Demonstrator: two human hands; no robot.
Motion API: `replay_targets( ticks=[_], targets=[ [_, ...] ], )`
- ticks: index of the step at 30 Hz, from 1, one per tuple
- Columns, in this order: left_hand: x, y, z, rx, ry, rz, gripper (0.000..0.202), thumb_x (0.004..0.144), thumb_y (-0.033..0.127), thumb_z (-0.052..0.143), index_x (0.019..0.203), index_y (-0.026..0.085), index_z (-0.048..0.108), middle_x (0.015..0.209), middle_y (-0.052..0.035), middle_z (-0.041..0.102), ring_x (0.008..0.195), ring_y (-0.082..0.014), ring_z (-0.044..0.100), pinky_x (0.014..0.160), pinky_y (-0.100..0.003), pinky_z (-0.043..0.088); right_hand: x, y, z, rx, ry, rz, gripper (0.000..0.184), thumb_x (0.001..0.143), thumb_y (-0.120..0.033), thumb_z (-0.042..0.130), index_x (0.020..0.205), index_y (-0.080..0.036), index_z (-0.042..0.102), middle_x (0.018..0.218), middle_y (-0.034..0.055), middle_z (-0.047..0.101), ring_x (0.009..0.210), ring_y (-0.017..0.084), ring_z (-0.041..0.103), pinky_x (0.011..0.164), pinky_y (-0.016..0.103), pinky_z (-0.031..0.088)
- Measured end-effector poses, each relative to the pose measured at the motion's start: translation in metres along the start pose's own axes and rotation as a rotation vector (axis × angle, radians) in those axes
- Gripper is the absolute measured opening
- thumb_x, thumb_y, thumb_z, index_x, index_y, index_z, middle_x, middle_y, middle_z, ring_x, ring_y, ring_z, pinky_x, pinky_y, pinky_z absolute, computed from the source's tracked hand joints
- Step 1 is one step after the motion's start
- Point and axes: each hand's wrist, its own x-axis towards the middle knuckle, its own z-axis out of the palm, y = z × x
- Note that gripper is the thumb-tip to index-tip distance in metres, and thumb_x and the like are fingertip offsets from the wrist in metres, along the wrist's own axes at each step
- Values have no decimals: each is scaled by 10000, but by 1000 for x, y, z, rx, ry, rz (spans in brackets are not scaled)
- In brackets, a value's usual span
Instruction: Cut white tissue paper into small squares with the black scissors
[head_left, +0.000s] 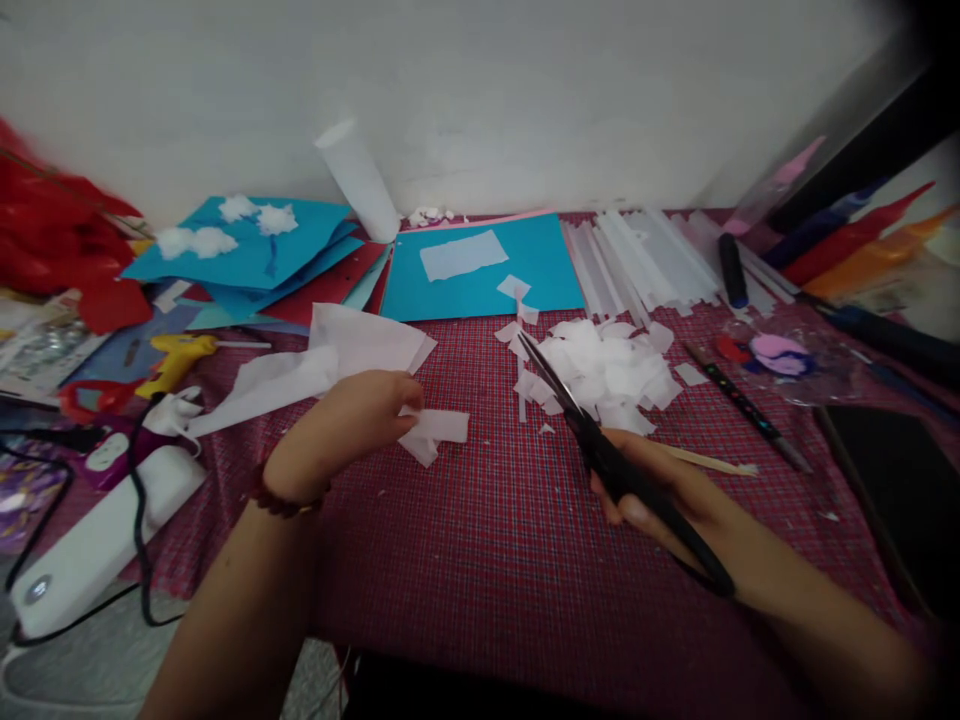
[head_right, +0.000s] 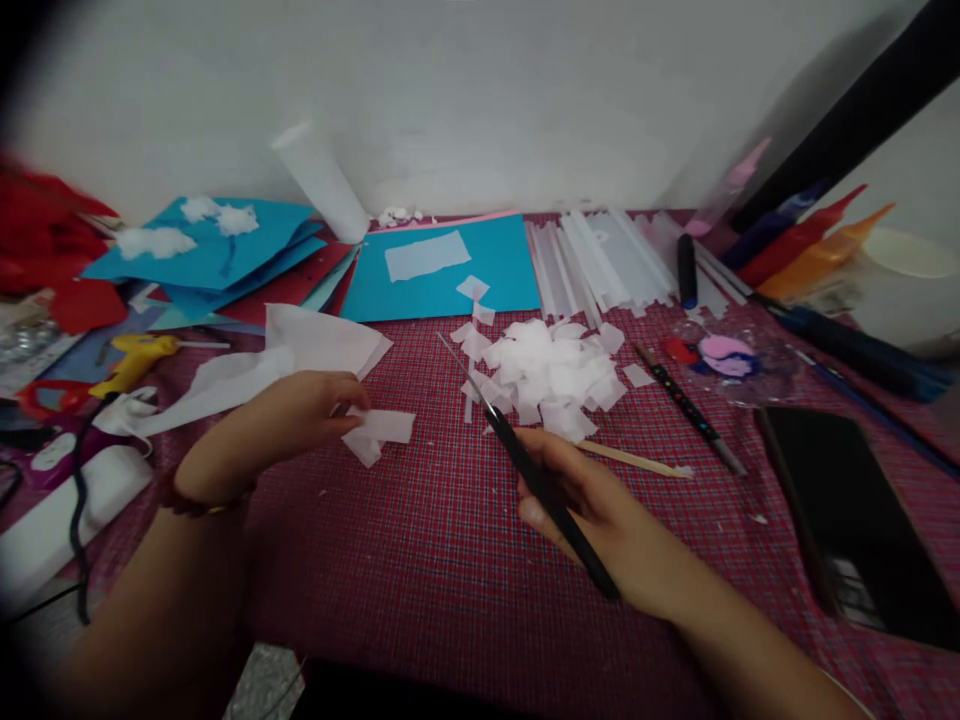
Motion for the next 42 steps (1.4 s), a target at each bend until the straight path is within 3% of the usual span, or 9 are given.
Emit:
replay_targets(
  ticks=[6, 14, 20, 22, 27, 31, 34, 37, 42],
  targets=[
    [6, 1, 2, -11, 20, -17, 198, 765, 164, 467, 732, 167, 662, 722, -41, 674, 652, -163, 573, 602, -273, 374, 1, -1, 1, 2, -12, -25, 426, 863, -404, 622, 1264, -288, 537, 941, 34, 631, 769, 168, 615, 790, 292, 536],
    [-6, 1, -4, -98, -93, 122, 317, 713, 393, 668, 972, 210, 657, 919, -27, 673, 809, -203, 597, 682, -281, 404, 1, -5, 2, -25, -22, -20, 400, 868, -426, 613, 1243, -305, 543, 934, 24, 617, 789, 162, 604, 765, 256, 531],
    [1, 5, 5, 1, 51, 13, 160, 710, 121, 530, 804, 179, 646, 778, -43, 656, 724, -198, 580, 651, -305, 395, 2, -1, 1, -53, 7, 4, 429, 861, -453, 608, 1246, -277, 540, 914, 32, 612, 758, 169, 598, 785, 289, 530],
    [0, 8, 1, -172, 139, -25, 161, 716, 113, 518, 785, 177, 648, 742, -31, 653, 690, -182, 581, 636, -297, 406, 2, -1, 1, -44, 10, 13, 453, 853, -465, 612, 1259, -279, 534, 933, 37, 615, 794, 184, 608, 796, 302, 530],
    [-5, 20, -8, -964, 269, -67, 159, 710, 202, 647, 867, 187, 629, 727, 18, 616, 609, -117, 554, 548, -226, 416, 1, -7, 1, -39, -37, 37, 512, 852, -462, 611, 1311, -263, 502, 1066, 70, 626, 965, 244, 614, 877, 364, 511],
    [7, 21, 7, -1337, 175, -172, 318, 670, 255, 735, 945, 192, 588, 550, 95, 431, 427, -45, 351, 416, -171, 263, 1, -6, -5, -71, -52, 39, 567, 843, -449, 625, 1350, -260, 456, 1157, 90, 604, 1035, 264, 595, 966, 428, 458],
    [16, 18, 17, -1432, -2, -203, 428, 691, 361, 719, 1056, 208, 556, 588, 88, 457, 389, -34, 261, 378, -179, 199, 1, -2, -10, -62, -44, 80, 582, 846, -455, 618, 1360, -252, 437, 1234, 113, 571, 1086, 280, 575, 997, 457, 428],
    [17, 16, 19, -1280, -38, -77, 548, 703, 441, 680, 1191, 233, 540, 743, 24, 574, 459, -71, 383, 430, -216, 321, 2, 1, -14, -12, -37, 132, 594, 847, -490, 601, 1357, -233, 436, 1220, 128, 570, 1082, 286, 578, 991, 469, 434],
    [20, 22, 14, -774, 167, -43, 358, 847, 431, 514, 1090, 187, 614, 1000, -61, 652, 891, -220, 585, 798, -342, 460, 1, 1, -14, 33, -28, 170, 639, 826, -538, 605, 1356, -225, 433, 1156, 126, 585, 1005, 274, 607, 937, 472, 480]
  ],
)
